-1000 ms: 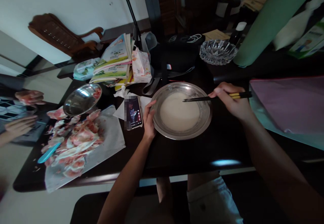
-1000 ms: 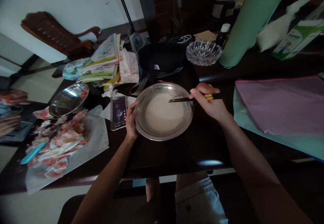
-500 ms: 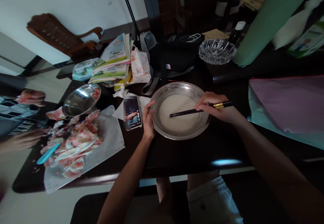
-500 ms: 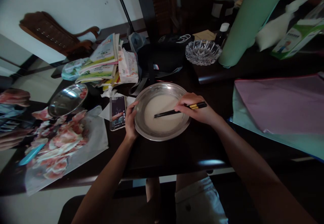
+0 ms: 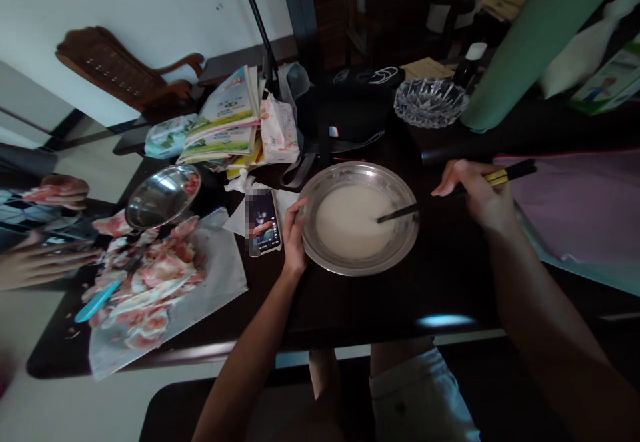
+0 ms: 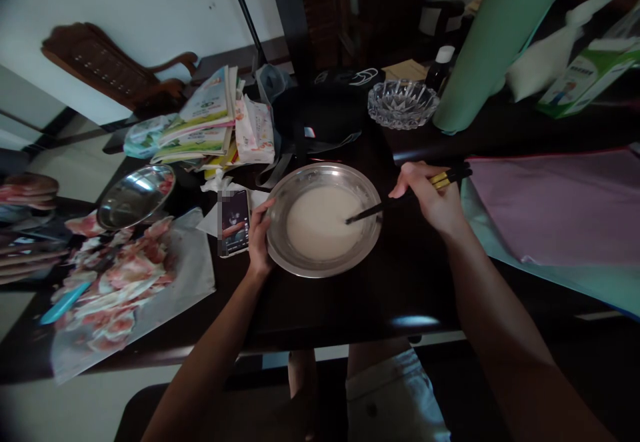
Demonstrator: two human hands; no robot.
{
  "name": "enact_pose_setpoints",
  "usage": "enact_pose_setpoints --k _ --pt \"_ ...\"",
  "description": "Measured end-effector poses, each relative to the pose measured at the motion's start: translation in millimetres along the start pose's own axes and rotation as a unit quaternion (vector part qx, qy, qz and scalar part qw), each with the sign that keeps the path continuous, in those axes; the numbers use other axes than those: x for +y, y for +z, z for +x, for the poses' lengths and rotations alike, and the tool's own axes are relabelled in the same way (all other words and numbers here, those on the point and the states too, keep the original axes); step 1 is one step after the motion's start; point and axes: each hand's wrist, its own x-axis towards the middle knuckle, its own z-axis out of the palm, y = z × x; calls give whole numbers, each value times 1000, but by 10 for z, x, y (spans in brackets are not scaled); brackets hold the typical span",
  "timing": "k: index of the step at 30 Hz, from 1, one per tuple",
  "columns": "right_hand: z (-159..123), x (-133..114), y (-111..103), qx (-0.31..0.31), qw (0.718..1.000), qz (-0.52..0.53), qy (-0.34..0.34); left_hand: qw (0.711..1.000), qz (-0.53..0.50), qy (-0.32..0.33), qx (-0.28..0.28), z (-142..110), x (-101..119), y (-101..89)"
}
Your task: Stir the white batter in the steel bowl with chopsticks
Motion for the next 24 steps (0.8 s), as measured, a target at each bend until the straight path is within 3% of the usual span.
enact_pose_setpoints --k 4,7,9,13,18,22,24 --pt "-17 -49 68 -100 995 -1 20 1000 2 3 -1 2 11 0" --pt "-39 -50 200 -182 982 -43 -21 1000 -9 -7 -3 0 13 8" --pt "-55 -15 286 -205 975 -65 -56 1000 -14 -9 -4 -2 18 14" --pt "-62 56 348 -174 974 -115 -82 1000 -14 -8 -1 -8 19 23" --pt "-19 21 203 -82 985 -140 -64 999 -24 -19 6 -5 -31 20" --pt "1 9 43 14 997 -70 -28 999 -40 -34 5 -3 -49 13" --pt "2 8 -6 11 1000 -17 -5 999 -34 -23 2 -4 -31 12"
